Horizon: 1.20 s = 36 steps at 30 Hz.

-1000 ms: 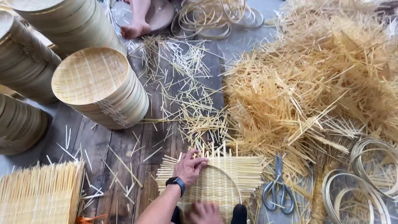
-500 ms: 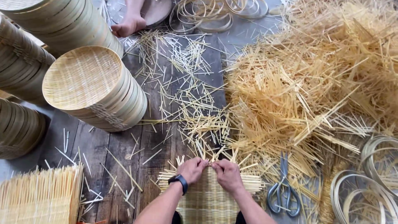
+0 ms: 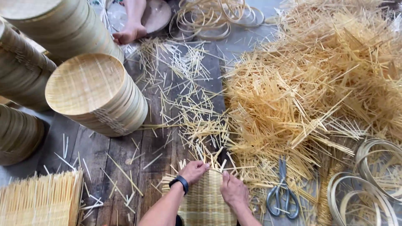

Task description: The person sits on the floor of a bamboo workshop and finishes woven bamboo tray lids. They trim protruding bamboo strips from a woven mat with scissors, press the mat over a round wooden mold, and fit a thin bamboo rim ring around its edge, working among piles of bamboo strips and finished trays.

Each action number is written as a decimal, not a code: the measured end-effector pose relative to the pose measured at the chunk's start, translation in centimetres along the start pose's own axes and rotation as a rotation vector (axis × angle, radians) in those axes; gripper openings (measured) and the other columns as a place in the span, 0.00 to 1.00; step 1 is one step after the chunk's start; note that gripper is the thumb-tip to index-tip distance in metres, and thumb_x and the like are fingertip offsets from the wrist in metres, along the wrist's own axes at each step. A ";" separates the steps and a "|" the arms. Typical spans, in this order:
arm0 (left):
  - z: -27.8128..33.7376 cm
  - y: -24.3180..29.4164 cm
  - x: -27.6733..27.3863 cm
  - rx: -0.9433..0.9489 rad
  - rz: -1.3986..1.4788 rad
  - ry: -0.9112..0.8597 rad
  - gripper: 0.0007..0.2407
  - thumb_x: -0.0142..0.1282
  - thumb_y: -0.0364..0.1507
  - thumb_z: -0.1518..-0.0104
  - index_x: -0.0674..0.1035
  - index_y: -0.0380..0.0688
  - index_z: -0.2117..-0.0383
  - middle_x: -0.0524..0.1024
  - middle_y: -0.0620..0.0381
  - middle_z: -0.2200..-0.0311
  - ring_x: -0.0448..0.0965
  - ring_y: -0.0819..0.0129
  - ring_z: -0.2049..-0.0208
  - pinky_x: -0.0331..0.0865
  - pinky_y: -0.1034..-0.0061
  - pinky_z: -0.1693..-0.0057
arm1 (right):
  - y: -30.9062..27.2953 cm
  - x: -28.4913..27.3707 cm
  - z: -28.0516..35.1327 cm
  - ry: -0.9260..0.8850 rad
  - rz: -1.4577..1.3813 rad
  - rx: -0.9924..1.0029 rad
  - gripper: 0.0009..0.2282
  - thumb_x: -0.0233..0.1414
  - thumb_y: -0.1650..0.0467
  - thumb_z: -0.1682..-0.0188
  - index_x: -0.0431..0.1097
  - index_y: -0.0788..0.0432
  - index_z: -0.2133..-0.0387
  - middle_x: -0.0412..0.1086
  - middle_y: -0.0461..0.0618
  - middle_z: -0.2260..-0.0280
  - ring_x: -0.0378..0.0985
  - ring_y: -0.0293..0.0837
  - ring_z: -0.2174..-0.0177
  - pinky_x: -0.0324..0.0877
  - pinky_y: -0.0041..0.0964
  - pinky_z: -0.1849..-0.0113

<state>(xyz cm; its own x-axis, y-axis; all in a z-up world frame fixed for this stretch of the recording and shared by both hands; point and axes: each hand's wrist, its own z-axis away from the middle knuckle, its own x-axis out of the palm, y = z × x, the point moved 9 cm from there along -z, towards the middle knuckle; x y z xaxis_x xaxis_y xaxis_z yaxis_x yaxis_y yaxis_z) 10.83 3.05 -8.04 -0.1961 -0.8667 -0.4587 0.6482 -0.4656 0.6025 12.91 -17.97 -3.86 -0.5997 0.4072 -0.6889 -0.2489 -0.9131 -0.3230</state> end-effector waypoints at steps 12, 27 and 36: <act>1.0 -0.9 -0.7 0.181 0.051 0.272 0.21 0.48 0.52 0.43 0.85 0.51 0.73 0.78 0.57 0.75 0.77 0.64 0.69 0.71 0.66 0.58 | 2.2 2.0 -3.7 0.048 -0.122 -0.068 0.30 0.31 0.48 0.46 0.80 0.53 0.64 0.78 0.59 0.63 0.79 0.58 0.61 0.72 0.52 0.54; -1.2 -10.7 -0.1 0.083 0.275 0.251 0.30 0.53 0.60 0.49 0.81 0.40 0.80 0.75 0.54 0.81 0.73 0.69 0.79 0.72 0.67 0.68 | 3.0 1.6 -4.1 0.153 -0.237 -0.180 0.23 0.35 0.55 0.44 0.73 0.58 0.67 0.72 0.57 0.66 0.74 0.53 0.64 0.69 0.51 0.57; 17.8 10.1 -7.3 0.317 -0.225 0.395 0.28 0.73 0.55 0.62 0.74 0.42 0.83 0.70 0.62 0.84 0.72 0.70 0.79 0.73 0.74 0.69 | 11.0 -23.4 5.3 0.057 0.369 -0.196 0.14 0.45 0.59 0.44 0.71 0.49 0.51 0.76 0.47 0.51 0.78 0.44 0.51 0.70 0.45 0.45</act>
<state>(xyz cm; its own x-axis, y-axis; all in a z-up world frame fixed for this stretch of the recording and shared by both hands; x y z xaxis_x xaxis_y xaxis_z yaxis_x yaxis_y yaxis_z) 5.67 1.47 13.04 0.0262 -0.6350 -0.7721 0.3569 -0.7155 0.6006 20.20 -37.65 12.17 -0.5769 0.0595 -0.8147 0.1271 -0.9787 -0.1614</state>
